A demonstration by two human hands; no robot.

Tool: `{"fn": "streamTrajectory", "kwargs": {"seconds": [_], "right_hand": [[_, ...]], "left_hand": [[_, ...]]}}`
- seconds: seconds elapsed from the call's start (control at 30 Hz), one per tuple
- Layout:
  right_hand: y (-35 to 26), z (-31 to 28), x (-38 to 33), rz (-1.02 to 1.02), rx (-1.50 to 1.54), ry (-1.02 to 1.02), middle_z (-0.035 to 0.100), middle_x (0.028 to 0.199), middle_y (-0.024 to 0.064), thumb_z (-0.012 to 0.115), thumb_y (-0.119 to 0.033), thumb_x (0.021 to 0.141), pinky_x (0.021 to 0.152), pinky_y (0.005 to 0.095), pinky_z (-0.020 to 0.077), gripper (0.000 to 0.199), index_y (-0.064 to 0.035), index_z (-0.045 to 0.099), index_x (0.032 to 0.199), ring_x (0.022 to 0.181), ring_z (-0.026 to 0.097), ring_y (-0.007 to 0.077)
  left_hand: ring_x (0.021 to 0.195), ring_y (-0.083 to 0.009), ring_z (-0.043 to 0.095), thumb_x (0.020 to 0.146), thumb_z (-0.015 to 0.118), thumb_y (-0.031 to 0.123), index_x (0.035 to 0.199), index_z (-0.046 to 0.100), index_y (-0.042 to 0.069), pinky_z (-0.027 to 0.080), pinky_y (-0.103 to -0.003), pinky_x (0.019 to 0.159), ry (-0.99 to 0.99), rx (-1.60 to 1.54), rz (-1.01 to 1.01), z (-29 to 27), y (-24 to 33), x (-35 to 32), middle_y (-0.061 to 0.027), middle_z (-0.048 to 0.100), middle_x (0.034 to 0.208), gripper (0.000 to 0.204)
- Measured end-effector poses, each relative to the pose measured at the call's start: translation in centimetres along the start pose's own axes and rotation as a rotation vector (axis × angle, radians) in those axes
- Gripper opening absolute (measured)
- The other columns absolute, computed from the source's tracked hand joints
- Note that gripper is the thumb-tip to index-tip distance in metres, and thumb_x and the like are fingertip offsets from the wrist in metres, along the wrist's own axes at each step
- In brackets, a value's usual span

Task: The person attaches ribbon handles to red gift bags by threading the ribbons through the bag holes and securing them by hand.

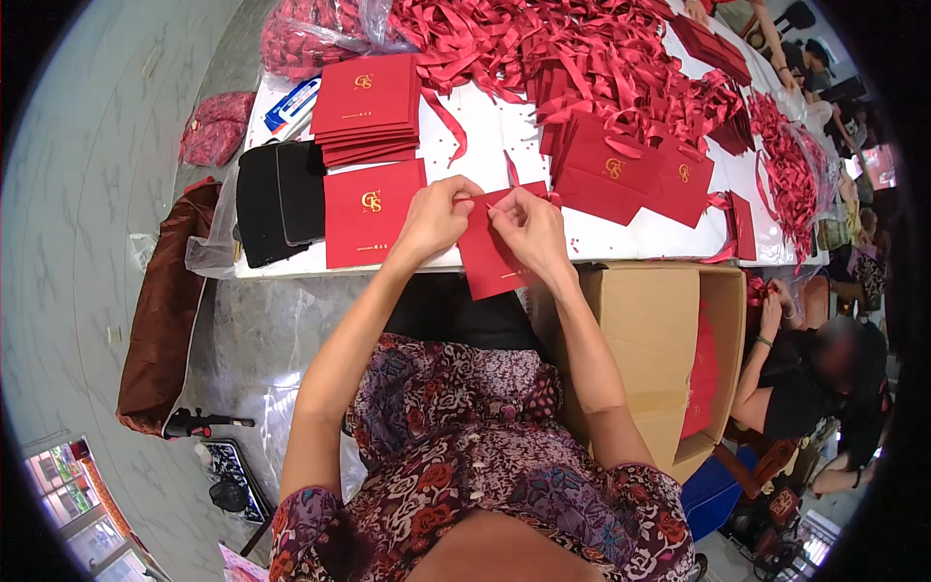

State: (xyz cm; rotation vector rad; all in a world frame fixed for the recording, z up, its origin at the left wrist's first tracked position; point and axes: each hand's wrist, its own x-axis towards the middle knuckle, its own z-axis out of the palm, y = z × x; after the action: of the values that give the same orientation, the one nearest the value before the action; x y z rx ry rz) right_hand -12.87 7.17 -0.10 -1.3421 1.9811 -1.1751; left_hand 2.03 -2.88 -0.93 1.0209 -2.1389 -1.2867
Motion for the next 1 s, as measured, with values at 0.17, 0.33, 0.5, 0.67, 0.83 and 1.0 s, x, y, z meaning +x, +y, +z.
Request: {"fn": "streamTrajectory", "kwargs": {"seconds": [0.17,0.33,0.5,0.67,0.83,1.0], "right_hand": [[0.3,-1.1,-0.3,0.011,0.058,-0.081,0.066,0.067,0.0096,0.072,-0.016,0.083,0.059,0.0309,0.0502,0.018,0.0012,0.066,0.082,0.059,0.062,0.0163],[-0.4,-1.5,-0.5,-0.023,0.048,-0.141,0.066,0.067,0.002,0.072,-0.013,0.085,0.056,0.0243,0.045,0.015,0.0006,0.067,0.082,0.06,0.056,0.0059],[-0.7,-1.6,-0.4,0.001,0.051,-0.137,0.066,0.066,0.0087,0.073,-0.017,0.082,0.058,0.0309,0.0493,0.019,0.0007,0.067,0.081,0.058,0.061,0.0154],[-1.0,-1.4,-0.3,0.021,0.044,-0.16,0.066,0.066,0.0038,0.073,-0.014,0.084,0.056,0.0263,0.046,0.017,0.0009,0.067,0.083,0.059,0.058,0.0083],[-2.2,-0.7,-0.5,-0.157,-0.166,0.006,0.067,0.069,0.0169,0.067,-0.013,0.08,0.061,0.0394,0.052,0.015,0.0012,0.064,0.077,0.065,0.068,0.0301],[-2.0,-0.5,-0.4,-0.142,-0.118,-0.002,0.067,0.07,0.0168,0.067,-0.012,0.08,0.061,0.0397,0.0526,0.014,0.0015,0.064,0.079,0.065,0.068,0.0309]], "left_hand": [[0.062,-0.0065,0.052,0.092,0.059,0.007,0.106,0.069,-0.002,0.042,-0.025,0.056,-0.197,-0.275,-0.306,-1.3,0.9,0.3,0.0003,0.059,0.068,0.019],[0.062,-0.0045,0.048,0.094,0.059,0.007,0.107,0.07,-0.002,0.041,-0.024,0.056,-0.203,-0.342,-0.253,-1.4,0.8,0.1,0.0049,0.058,0.071,0.019],[0.062,-0.0015,0.048,0.095,0.056,0.005,0.108,0.07,-0.001,0.04,-0.021,0.054,-0.145,-0.192,-0.128,-1.4,1.9,-0.7,0.0036,0.06,0.071,0.02],[0.069,-0.0243,0.064,0.09,0.058,0.003,0.103,0.071,-0.001,0.051,-0.036,0.065,0.074,0.012,0.111,-0.1,2.5,-1.7,-0.0126,0.068,0.077,0.019],[0.079,-0.0421,0.064,0.085,0.058,-0.001,0.099,0.071,-0.001,0.052,-0.046,0.071,0.233,0.165,0.303,0.6,3.8,-2.4,-0.0215,0.067,0.087,0.019],[0.078,-0.0385,0.064,0.087,0.06,0.002,0.101,0.071,0.003,0.051,-0.044,0.07,0.202,0.208,0.274,0.5,4.0,-2.7,-0.0175,0.065,0.084,0.018]]}}
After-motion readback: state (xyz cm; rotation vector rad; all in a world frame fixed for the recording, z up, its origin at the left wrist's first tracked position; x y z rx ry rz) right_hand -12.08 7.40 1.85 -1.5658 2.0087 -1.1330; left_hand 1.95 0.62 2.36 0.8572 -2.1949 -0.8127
